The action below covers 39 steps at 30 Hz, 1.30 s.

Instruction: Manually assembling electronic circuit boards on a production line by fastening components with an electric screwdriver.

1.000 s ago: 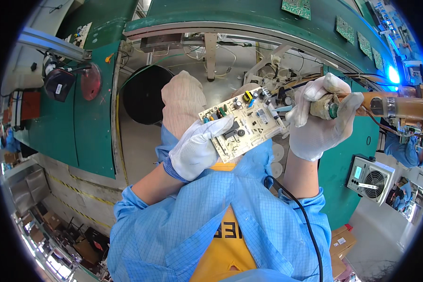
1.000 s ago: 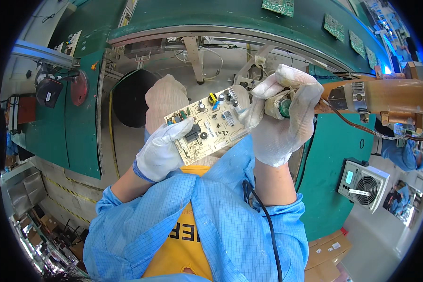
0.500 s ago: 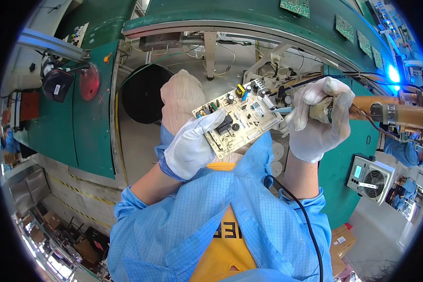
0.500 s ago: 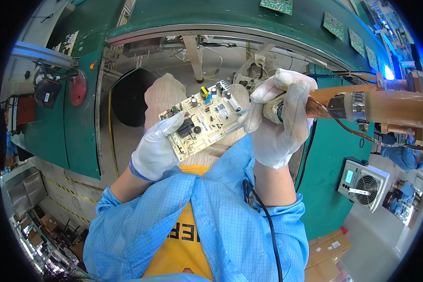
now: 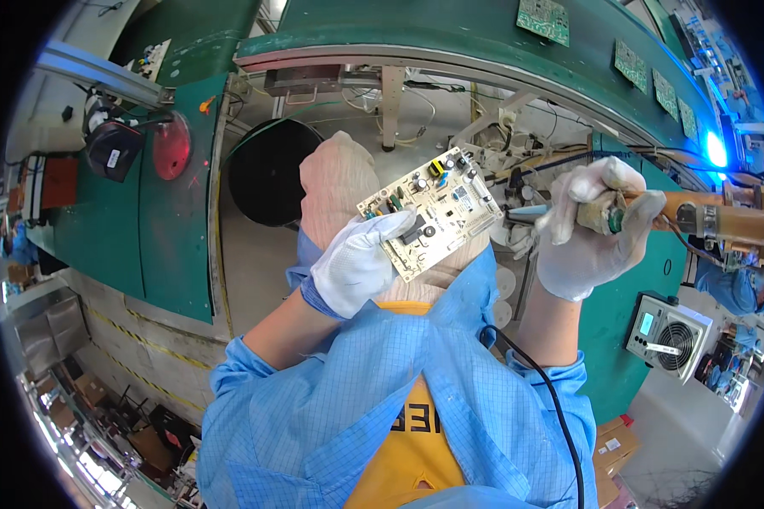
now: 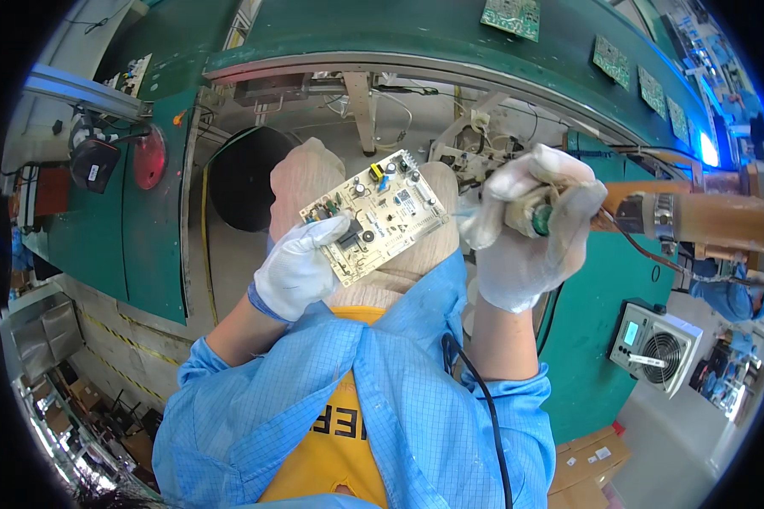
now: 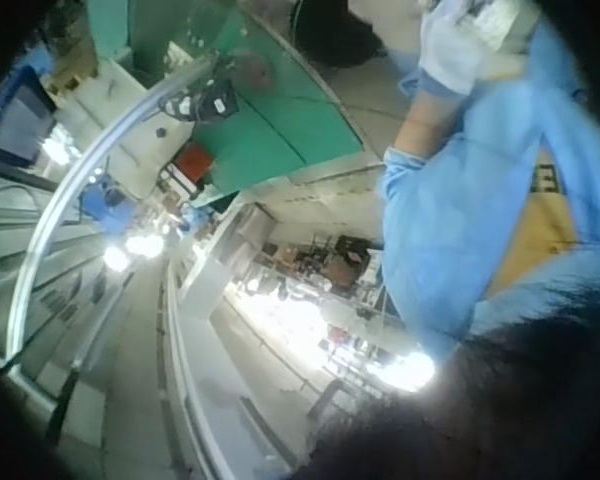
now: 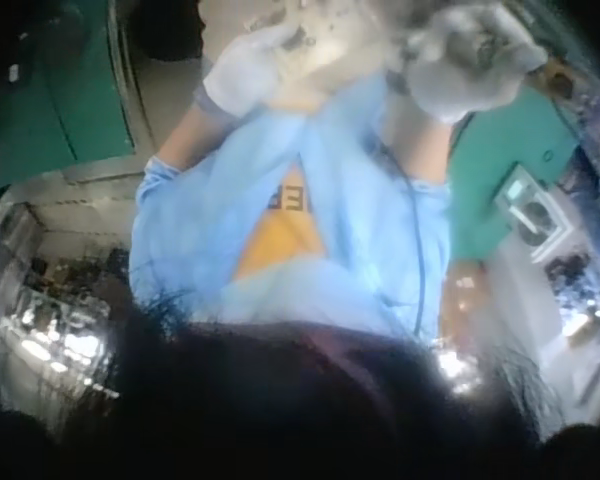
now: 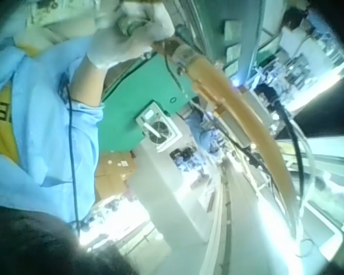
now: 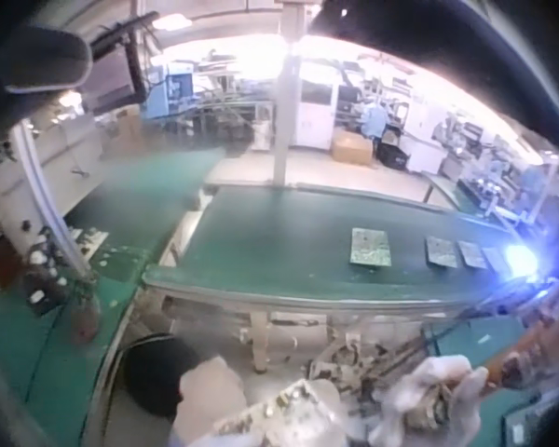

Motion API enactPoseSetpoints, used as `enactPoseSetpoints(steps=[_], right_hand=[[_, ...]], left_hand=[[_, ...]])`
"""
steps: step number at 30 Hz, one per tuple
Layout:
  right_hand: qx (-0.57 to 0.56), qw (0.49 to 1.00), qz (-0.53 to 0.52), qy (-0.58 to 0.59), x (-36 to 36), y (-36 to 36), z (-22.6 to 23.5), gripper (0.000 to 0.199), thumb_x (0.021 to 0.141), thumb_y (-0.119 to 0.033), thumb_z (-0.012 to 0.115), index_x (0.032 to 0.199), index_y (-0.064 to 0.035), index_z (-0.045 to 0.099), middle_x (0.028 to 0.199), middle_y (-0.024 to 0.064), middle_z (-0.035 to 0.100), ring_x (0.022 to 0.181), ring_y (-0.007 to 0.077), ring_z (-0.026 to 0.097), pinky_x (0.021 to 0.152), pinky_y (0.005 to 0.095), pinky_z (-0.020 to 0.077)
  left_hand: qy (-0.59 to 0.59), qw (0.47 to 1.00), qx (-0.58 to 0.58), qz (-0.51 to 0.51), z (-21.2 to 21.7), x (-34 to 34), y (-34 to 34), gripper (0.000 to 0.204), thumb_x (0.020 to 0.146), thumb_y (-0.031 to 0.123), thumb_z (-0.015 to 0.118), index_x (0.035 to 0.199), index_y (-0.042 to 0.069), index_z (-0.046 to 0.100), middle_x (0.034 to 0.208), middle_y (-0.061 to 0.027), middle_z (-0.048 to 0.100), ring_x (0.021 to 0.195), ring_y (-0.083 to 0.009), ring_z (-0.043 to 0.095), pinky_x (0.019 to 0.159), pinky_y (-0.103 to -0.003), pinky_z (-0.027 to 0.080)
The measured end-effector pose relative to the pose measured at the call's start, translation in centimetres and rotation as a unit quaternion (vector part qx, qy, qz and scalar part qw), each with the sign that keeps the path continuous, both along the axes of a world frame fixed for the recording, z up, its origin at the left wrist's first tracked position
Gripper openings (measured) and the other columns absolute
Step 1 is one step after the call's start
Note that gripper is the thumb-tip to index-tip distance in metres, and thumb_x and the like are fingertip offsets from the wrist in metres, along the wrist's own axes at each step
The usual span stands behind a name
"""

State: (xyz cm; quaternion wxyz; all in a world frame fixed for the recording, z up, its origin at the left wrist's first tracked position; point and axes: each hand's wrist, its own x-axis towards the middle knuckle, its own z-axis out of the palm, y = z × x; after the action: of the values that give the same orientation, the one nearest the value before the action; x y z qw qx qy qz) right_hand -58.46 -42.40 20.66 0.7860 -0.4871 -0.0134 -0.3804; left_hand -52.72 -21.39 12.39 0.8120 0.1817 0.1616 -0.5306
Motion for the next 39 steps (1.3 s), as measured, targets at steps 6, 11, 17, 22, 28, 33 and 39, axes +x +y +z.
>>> enactPoseSetpoints(steps=[6,11,17,22,28,33,39], right_hand=[[0.014,0.997,-0.053,0.056,-0.2,-1.1,-0.1,0.042,0.096,-0.045,0.049,0.099,-0.0050,0.059,0.082,0.0107,0.059,0.045,0.0153,0.042,0.039,0.0252,0.0308],[0.174,0.984,0.024,-0.014,-1.3,-2.4,0.1,0.037,0.097,-0.041,0.050,0.098,-0.0040,0.057,0.084,0.0087,0.054,0.054,0.0177,0.044,0.041,0.0247,0.0310],[0.090,0.995,0.036,0.019,-1.0,-2.6,0.0,0.034,0.097,-0.037,0.052,0.096,-0.0025,0.053,0.079,0.0116,0.053,0.049,0.0152,0.037,0.040,0.0236,0.0302],[0.076,0.997,0.024,0.021,-0.3,-2.1,0.4,0.036,0.098,-0.037,0.050,0.095,-0.0008,0.052,0.079,0.0142,0.056,0.046,0.0149,0.039,0.041,0.0225,0.0323],[0.035,0.999,0.020,0.016,1.7,-2.0,0.9,0.037,0.099,-0.036,0.047,0.095,-0.0005,0.052,0.076,0.0154,0.056,0.043,0.0159,0.040,0.040,0.0225,0.0335],[-0.006,0.999,-0.027,0.020,1.9,-3.0,0.0,0.037,0.100,-0.037,0.045,0.096,0.0001,0.050,0.077,0.0175,0.057,0.043,0.0170,0.041,0.040,0.0225,0.0348],[-0.024,0.999,-0.024,0.005,3.0,-3.3,0.1,0.040,0.101,-0.038,0.042,0.095,0.0005,0.049,0.076,0.0156,0.055,0.043,0.0161,0.041,0.040,0.0219,0.0339]], left_hand=[[-0.085,0.996,0.002,0.004,1.2,3.4,0.7,0.036,0.091,0.007,0.059,0.123,-0.008,0.054,0.119,-0.0169,0.062,0.106,-0.0213,0.063,0.092,-0.031,0.052],[-0.137,0.985,-0.022,0.102,-1.4,11.7,1.4,0.037,0.091,0.007,0.058,0.125,-0.007,0.051,0.118,-0.0162,0.062,0.105,-0.0231,0.063,0.091,-0.034,0.052],[-0.269,0.883,0.112,0.367,-1.2,27.6,4.9,0.034,0.094,0.003,0.049,0.125,-0.009,0.047,0.122,-0.0219,0.057,0.108,-0.0331,0.061,0.095,-0.044,0.052],[-0.230,0.765,0.328,0.505,-1.3,38.4,8.6,0.040,0.078,0.001,0.070,0.116,0.006,0.057,0.099,-0.0120,0.066,0.078,-0.0228,0.068,0.063,-0.037,0.058],[-0.234,0.639,0.528,0.508,-8.2,47.1,19.1,0.042,0.078,0.016,0.078,0.114,0.005,0.058,0.108,-0.0100,0.064,0.096,-0.0232,0.064,0.072,-0.040,0.058],[-0.164,0.475,0.817,0.284,-2.9,44.0,13.3,0.101,0.070,0.058,0.074,0.134,-0.010,0.033,0.130,-0.0279,0.052,0.114,-0.0335,0.058,0.097,-0.035,0.046],[-0.358,0.127,0.890,0.252,-2.1,41.3,8.5,0.100,0.079,0.052,0.067,0.144,-0.007,0.019,0.145,-0.0268,0.033,0.135,-0.0372,0.034,0.111,-0.041,0.030]])
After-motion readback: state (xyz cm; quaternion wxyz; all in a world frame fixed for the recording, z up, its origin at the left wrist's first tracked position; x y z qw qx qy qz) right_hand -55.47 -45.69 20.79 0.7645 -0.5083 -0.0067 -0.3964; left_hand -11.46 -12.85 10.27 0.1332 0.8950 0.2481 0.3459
